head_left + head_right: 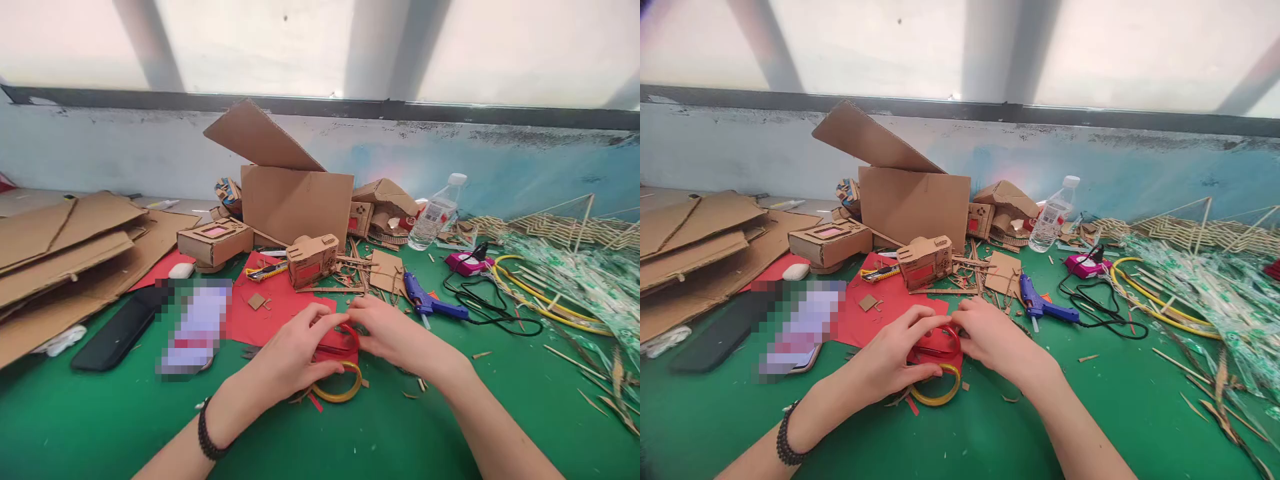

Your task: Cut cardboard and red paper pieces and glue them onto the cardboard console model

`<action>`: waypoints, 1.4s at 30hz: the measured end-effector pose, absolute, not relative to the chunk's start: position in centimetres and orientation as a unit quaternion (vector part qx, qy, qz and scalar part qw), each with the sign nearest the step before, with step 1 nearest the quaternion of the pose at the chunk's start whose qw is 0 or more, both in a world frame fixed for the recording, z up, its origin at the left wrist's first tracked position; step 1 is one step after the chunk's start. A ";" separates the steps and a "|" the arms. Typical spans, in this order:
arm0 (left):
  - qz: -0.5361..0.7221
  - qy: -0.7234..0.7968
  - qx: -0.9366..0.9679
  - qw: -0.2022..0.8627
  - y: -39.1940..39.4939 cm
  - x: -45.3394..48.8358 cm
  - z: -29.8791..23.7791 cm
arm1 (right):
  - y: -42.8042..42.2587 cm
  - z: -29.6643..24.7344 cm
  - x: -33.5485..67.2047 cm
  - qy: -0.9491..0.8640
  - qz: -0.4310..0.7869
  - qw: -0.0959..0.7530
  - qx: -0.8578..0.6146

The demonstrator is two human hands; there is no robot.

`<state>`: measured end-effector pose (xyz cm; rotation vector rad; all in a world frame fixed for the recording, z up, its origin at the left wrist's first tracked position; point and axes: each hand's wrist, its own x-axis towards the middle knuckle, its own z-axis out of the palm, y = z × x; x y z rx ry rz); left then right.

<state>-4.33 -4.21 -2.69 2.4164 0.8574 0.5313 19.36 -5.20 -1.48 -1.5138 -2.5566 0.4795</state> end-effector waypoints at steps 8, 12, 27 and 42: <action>0.248 0.263 0.892 0.273 -4.7 -4.3 -3.0 | -6.3 -1.4 17.6 -0.848 0.155 0.007 -0.507; 0.325 0.251 0.845 0.341 -4.2 -3.7 -3.2 | -5.3 -1.6 18.2 -0.806 0.253 0.113 -0.524; 0.208 0.365 0.826 0.376 -0.8 -4.5 -2.0 | -4.1 -2.6 21.4 -0.647 0.452 0.201 -0.581; 0.141 0.441 0.875 0.137 0.5 -4.7 -1.3 | -4.5 -0.1 21.6 -0.650 0.363 0.205 -0.635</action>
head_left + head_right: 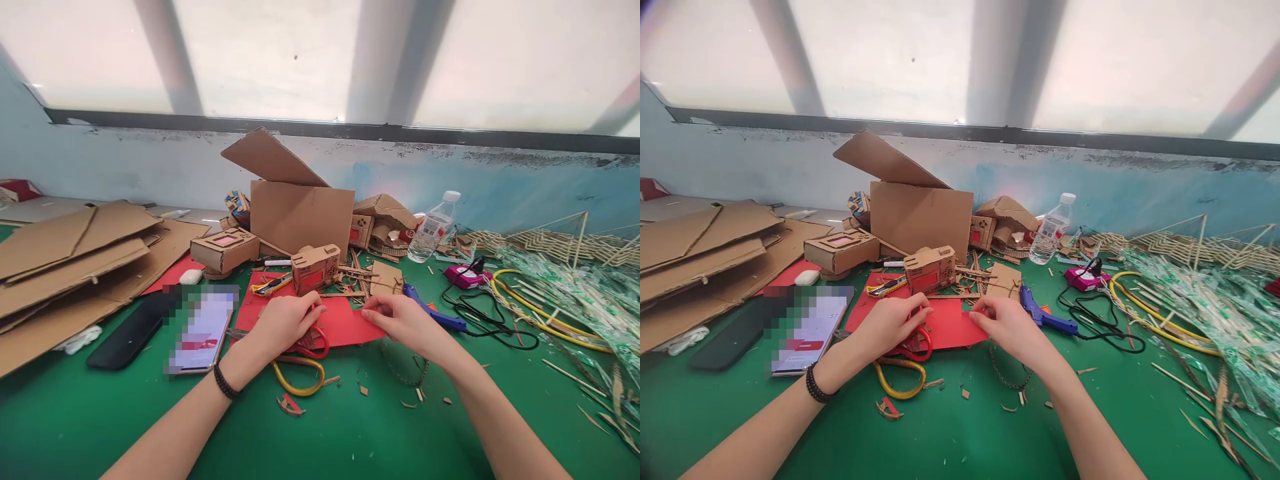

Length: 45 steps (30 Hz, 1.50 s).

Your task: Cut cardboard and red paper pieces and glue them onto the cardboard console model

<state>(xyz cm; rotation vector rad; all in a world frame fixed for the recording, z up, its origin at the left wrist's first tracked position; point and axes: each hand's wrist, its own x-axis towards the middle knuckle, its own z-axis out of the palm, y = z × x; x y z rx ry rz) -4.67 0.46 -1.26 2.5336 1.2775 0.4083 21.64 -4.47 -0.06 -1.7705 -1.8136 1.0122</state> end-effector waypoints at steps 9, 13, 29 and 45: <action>0.151 0.369 0.884 0.244 0.8 -4.3 -0.4 | -5.5 -1.3 21.5 -0.678 0.404 0.145 -0.597; 0.130 0.342 0.908 0.205 0.5 -3.1 -0.3 | -5.1 -1.7 21.4 -0.657 0.400 0.233 -0.595; 0.142 0.224 0.945 0.189 0.0 -0.8 -2.6 | -5.6 -1.5 24.6 -0.596 0.355 0.351 -0.629; 0.375 0.506 0.766 0.131 -6.9 -12.3 -1.2 | -9.2 -2.6 8.8 -0.864 0.020 0.097 -0.494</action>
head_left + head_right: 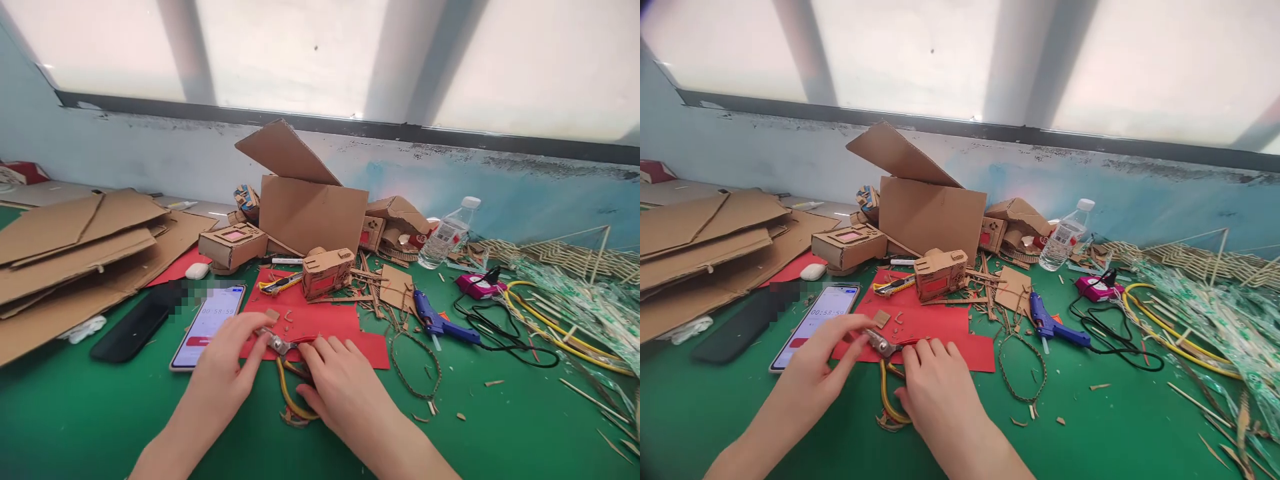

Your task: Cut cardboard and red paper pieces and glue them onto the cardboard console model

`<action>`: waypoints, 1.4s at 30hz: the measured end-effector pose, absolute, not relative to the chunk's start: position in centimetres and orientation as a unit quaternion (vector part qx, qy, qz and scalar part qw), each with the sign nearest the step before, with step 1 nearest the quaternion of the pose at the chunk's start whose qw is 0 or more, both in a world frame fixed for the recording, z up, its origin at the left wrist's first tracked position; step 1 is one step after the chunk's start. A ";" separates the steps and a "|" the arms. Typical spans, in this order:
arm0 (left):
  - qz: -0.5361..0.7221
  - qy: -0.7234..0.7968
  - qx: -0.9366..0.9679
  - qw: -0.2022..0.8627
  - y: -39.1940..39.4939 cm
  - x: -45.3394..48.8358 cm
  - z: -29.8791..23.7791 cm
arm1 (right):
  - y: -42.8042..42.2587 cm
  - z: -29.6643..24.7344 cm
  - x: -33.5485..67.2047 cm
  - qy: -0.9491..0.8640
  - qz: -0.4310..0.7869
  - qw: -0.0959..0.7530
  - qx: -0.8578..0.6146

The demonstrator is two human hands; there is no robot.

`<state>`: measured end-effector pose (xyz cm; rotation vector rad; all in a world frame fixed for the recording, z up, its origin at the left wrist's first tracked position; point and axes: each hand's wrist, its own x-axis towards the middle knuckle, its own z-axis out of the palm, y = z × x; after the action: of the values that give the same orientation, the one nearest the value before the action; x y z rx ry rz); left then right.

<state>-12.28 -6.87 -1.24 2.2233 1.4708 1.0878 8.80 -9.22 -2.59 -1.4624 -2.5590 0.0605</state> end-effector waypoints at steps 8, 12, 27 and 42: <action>0.416 0.555 0.703 0.159 -11.4 -13.7 -3.7 | -8.2 -3.3 9.1 -0.819 0.073 0.171 -0.543; 0.401 0.497 0.757 0.139 -10.9 -12.8 -3.3 | -9.7 -2.1 13.4 -0.735 0.269 0.297 -0.547; 0.099 0.293 0.950 0.054 -4.3 -3.0 -3.3 | -14.3 -4.7 18.5 -0.365 0.574 0.493 -0.543; 0.064 0.293 0.951 -0.074 -5.6 -1.6 -4.1 | -18.5 -10.1 19.2 -0.270 0.734 0.528 -0.332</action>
<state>-1.62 -5.57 -4.13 3.1376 0.9683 0.2127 19.19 -18.54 -10.09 -0.7940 -0.6460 1.7530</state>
